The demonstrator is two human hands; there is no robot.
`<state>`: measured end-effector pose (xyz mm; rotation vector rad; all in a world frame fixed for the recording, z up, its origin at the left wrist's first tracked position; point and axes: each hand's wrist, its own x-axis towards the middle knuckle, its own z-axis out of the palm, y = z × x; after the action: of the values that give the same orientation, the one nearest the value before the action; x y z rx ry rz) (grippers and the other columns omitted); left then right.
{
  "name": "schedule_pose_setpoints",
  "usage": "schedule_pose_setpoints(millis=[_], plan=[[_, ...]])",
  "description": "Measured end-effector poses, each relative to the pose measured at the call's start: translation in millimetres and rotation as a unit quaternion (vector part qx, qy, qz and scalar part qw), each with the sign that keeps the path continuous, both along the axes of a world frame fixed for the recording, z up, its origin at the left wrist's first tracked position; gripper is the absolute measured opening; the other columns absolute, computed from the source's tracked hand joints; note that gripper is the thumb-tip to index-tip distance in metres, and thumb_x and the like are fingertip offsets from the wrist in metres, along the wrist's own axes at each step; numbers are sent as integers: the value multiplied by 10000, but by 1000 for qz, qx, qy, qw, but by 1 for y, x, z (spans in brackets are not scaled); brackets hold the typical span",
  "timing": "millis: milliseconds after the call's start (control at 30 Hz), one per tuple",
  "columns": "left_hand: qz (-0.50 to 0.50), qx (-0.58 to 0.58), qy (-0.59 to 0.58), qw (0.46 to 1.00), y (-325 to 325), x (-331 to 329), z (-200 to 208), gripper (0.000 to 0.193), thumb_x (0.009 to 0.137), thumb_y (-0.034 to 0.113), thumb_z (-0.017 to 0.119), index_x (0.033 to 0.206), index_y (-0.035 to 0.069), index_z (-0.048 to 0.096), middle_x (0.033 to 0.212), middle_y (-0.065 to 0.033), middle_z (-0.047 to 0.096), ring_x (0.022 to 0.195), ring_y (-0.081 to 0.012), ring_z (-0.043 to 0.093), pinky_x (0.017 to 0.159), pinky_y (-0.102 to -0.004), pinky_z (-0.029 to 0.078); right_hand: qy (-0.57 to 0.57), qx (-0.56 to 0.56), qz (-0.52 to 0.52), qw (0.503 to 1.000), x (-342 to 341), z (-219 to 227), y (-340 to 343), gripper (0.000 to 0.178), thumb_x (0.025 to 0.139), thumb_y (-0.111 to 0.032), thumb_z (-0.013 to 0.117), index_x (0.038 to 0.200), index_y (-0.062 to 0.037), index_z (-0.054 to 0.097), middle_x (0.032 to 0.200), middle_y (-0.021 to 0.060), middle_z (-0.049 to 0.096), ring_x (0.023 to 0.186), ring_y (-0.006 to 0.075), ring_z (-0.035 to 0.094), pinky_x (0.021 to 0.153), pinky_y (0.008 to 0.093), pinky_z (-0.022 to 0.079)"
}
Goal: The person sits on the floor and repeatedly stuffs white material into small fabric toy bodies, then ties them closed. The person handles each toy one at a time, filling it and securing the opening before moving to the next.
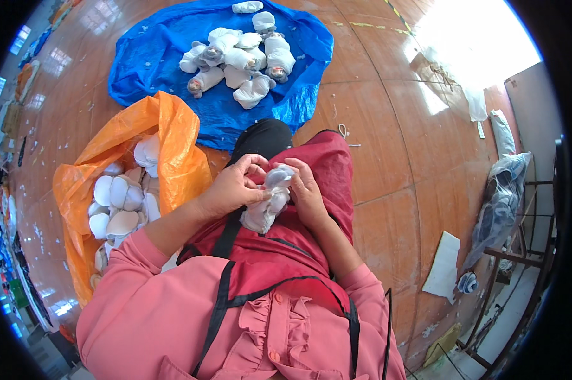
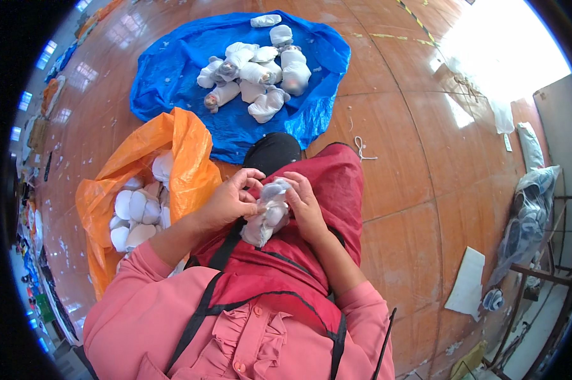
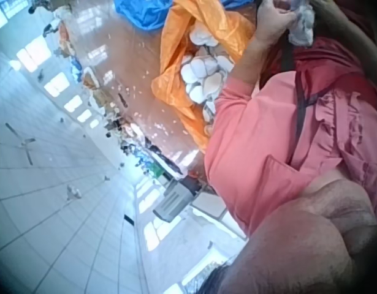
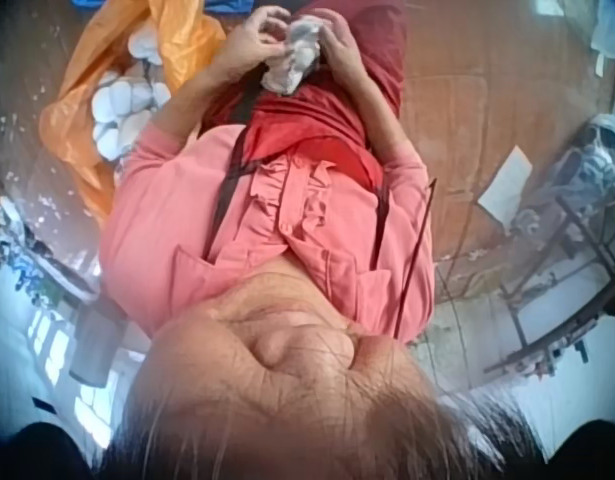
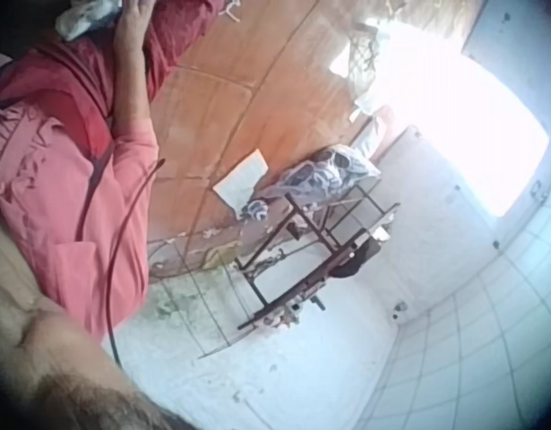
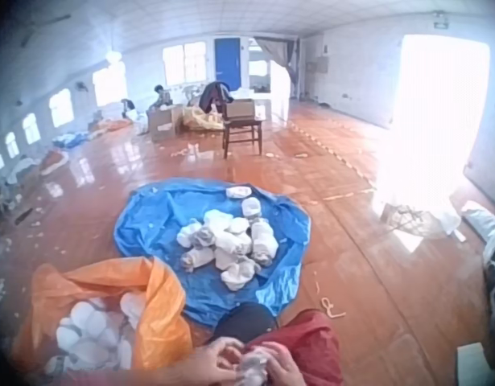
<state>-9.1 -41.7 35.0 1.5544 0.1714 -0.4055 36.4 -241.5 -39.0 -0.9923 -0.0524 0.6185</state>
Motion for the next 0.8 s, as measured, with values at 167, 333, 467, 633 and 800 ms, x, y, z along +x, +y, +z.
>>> schedule_pose_setpoints(millis=[167,333,467,633,800], plan=[[-136,-17,69,988,32,13,15,722,796,89,783,1419,55,421,1237,-140,549,967,-170,630,773,-271,545,-52,64,73,994,0,-1,-8,508,866,-25,714,1267,-93,409,1177,47,527,1013,145,565,895,296,475],[-171,-3,195,966,36,30,31,679,834,345,753,1384,75,461,1215,-108,591,1063,-190,622,799,-318,569,-136,0,87,987,-1,14,4,538,802,68,744,1211,-88,431,1161,46,521,918,119,595,830,269,508],[-300,166,171,923,29,50,43,709,738,515,780,1258,85,561,1046,-103,653,969,-200,657,792,-318,557,-253,-13,109,961,-2,38,17,522,805,72,740,1197,-71,427,1238,81,490,860,109,577,799,270,514],[-427,283,15,859,29,60,49,684,773,561,740,1241,85,592,1081,-136,669,995,-273,666,831,-368,517,-316,-43,40,947,-4,40,19,572,776,7,795,1216,-65,438,1251,97,499,936,123,557,851,294,500],[-464,342,-100,811,27,47,66,549,833,472,706,1239,117,599,1081,-137,646,979,-333,642,802,-402,500,-261,-186,201,926,0,40,-12,511,764,-131,836,1158,-60,519,1117,63,562,985,150,557,890,310,477]])
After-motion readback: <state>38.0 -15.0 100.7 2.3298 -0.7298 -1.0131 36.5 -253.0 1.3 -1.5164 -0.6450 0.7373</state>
